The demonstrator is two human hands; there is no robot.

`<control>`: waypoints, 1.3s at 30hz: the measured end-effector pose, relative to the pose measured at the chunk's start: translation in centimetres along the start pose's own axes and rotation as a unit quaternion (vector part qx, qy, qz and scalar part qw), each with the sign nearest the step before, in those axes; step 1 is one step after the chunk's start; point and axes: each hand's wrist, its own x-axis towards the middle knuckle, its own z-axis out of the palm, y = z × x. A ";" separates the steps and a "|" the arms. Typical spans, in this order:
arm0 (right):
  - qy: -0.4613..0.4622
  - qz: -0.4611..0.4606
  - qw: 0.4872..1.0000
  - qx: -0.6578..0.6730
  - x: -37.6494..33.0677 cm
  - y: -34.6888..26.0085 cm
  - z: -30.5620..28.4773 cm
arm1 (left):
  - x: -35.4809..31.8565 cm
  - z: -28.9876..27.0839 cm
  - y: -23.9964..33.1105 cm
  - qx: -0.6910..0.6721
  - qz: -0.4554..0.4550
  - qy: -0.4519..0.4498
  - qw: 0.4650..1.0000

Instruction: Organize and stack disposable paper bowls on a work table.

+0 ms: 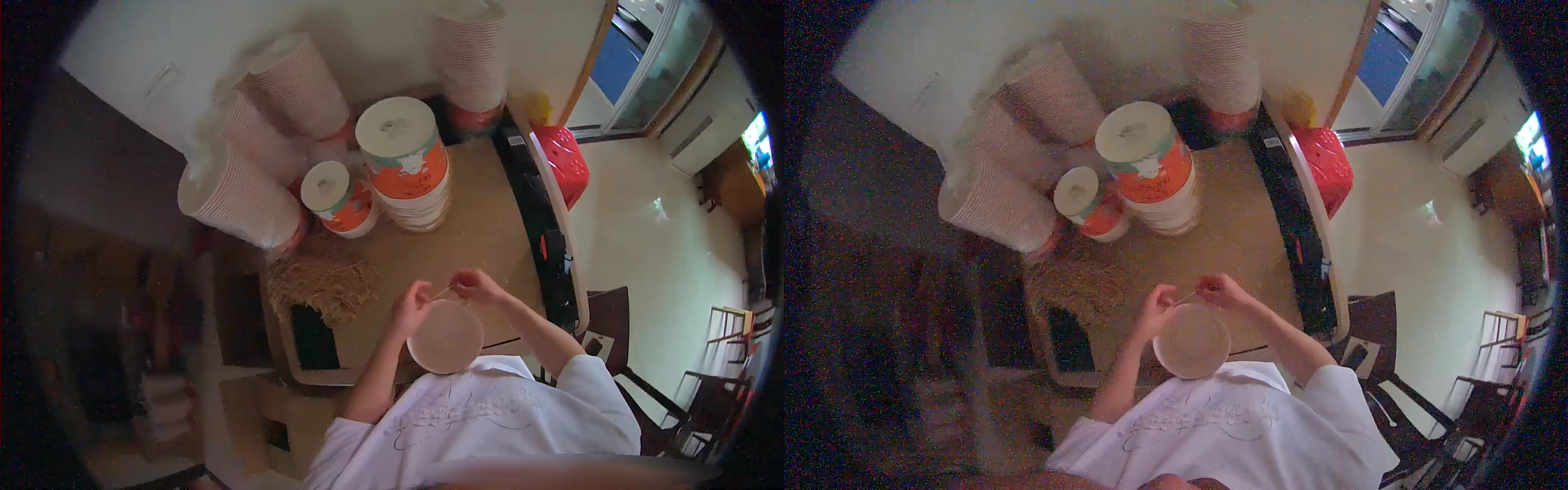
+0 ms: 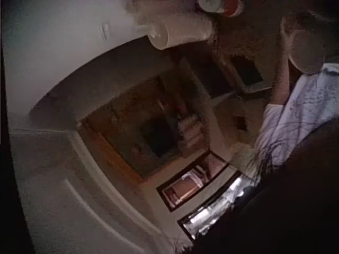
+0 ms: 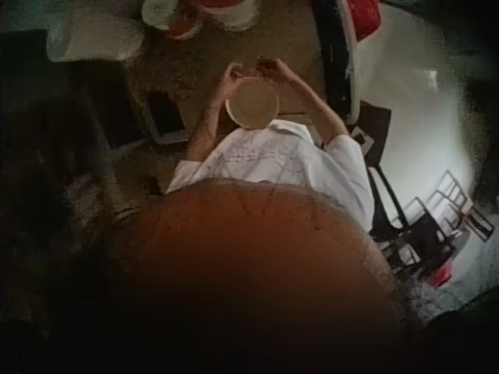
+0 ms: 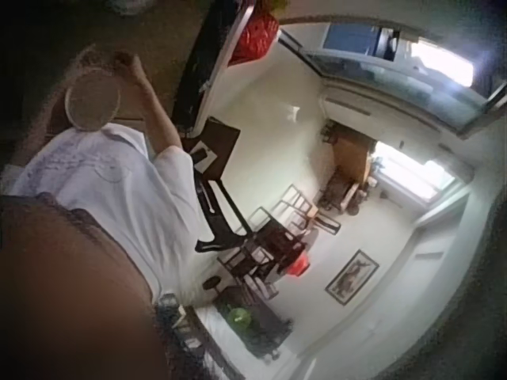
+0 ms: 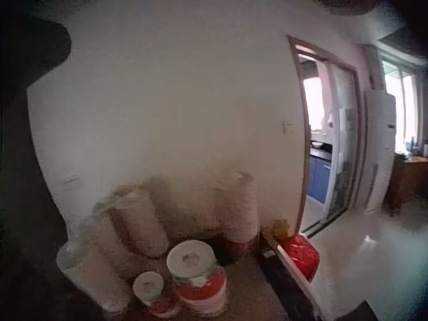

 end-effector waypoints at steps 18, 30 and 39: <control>-0.201 0.266 0.856 -0.396 0.0 5.5 0.1 | -5.4 -3.3 -7.9 0.071 -0.130 -0.045 0.988; 0.105 -0.158 0.982 0.015 -7.6 -12.3 -1.3 | -4.5 -9.4 12.1 0.095 0.202 0.216 0.950; 0.161 -0.353 0.907 0.163 -5.8 -21.1 -3.4 | 0.1 -8.5 20.7 0.127 0.332 0.318 0.879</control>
